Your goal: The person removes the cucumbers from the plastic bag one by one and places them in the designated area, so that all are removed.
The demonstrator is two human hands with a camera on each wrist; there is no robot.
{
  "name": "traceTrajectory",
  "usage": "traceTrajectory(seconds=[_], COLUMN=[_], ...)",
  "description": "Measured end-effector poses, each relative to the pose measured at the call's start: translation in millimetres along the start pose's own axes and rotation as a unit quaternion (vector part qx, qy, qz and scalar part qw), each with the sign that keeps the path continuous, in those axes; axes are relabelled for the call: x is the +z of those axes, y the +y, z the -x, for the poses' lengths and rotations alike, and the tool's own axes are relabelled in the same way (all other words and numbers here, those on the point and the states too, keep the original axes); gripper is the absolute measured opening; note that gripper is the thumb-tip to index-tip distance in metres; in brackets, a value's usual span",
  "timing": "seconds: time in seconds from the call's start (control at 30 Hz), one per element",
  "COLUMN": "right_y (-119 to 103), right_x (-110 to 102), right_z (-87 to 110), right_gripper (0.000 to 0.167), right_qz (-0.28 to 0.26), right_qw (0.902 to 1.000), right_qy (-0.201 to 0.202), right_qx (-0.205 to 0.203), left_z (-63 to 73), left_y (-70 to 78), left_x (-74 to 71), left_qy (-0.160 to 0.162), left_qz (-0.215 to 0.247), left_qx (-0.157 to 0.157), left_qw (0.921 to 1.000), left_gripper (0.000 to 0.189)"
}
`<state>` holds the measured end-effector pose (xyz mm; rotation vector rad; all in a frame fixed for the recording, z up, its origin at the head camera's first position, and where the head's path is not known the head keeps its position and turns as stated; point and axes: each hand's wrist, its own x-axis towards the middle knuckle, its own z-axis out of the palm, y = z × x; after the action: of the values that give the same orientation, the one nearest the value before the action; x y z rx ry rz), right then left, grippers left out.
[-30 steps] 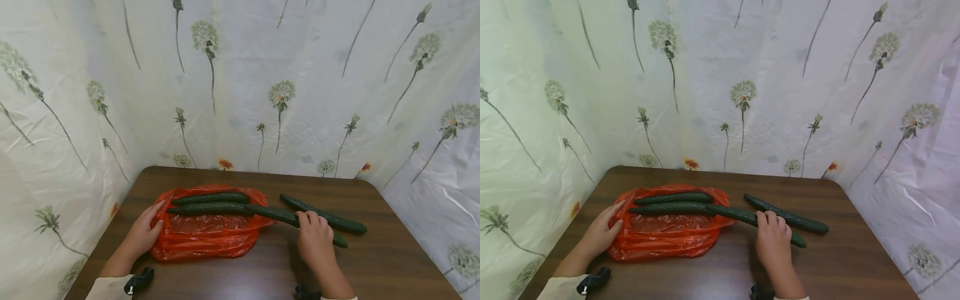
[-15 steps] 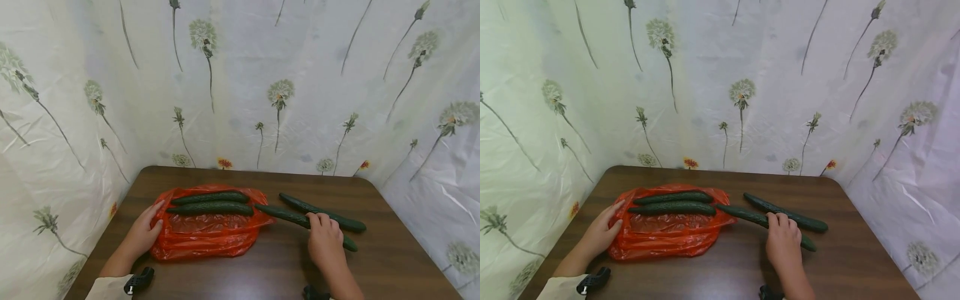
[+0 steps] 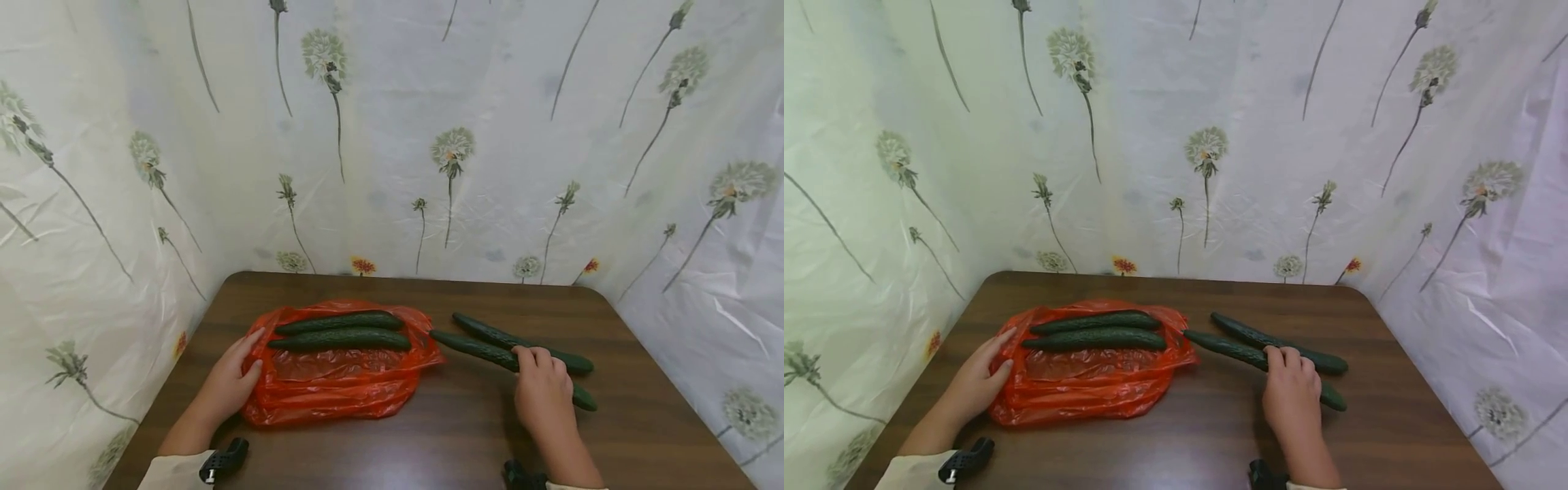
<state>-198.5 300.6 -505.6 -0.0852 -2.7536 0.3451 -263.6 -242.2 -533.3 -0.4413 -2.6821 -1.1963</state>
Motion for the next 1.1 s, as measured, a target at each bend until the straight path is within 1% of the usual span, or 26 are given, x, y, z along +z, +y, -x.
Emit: traceTrajectory(seconds=[0.13, 0.2, 0.4, 0.53, 0.77, 1.1], right_y=[7, 11, 19, 21, 30, 46], right_x=[1, 2, 4, 3, 4, 9], right_z=[-0.8, -1.8, -3.7, -5.7, -10.0, -14.4], right_gripper=[0.047, 0.047, 0.048, 0.048, 0.046, 0.046], right_qz=[-0.003, -0.003, -0.011, -0.013, -0.010, -0.009], right_qw=[1.0000, 1.0000, 0.9988, 0.9978, 0.9981, 0.9985], right_qy=[0.002, -0.005, -0.041, -0.058, -0.055, -0.046], right_qx=[-0.002, 0.000, 0.023, 0.030, 0.027, 0.028], left_z=[0.3, -0.7, -2.6, -2.4, -3.1, -0.9], left_y=[0.3, -0.2, -2.0, -1.2, -0.5, -1.7], left_x=[0.2, 1.2, 3.2, 0.9, -0.1, -0.8], left_qy=[0.000, 0.000, -0.002, -0.005, -0.005, -0.011], left_qz=[0.004, 0.004, 0.003, 0.002, -0.003, -0.001], left_qx=[0.001, 0.001, 0.002, -0.008, -0.006, -0.019], left_qw=[1.0000, 1.0000, 1.0000, 1.0000, 1.0000, 0.9998], left_gripper=[0.061, 0.061, 0.062, 0.062, 0.062, 0.062])
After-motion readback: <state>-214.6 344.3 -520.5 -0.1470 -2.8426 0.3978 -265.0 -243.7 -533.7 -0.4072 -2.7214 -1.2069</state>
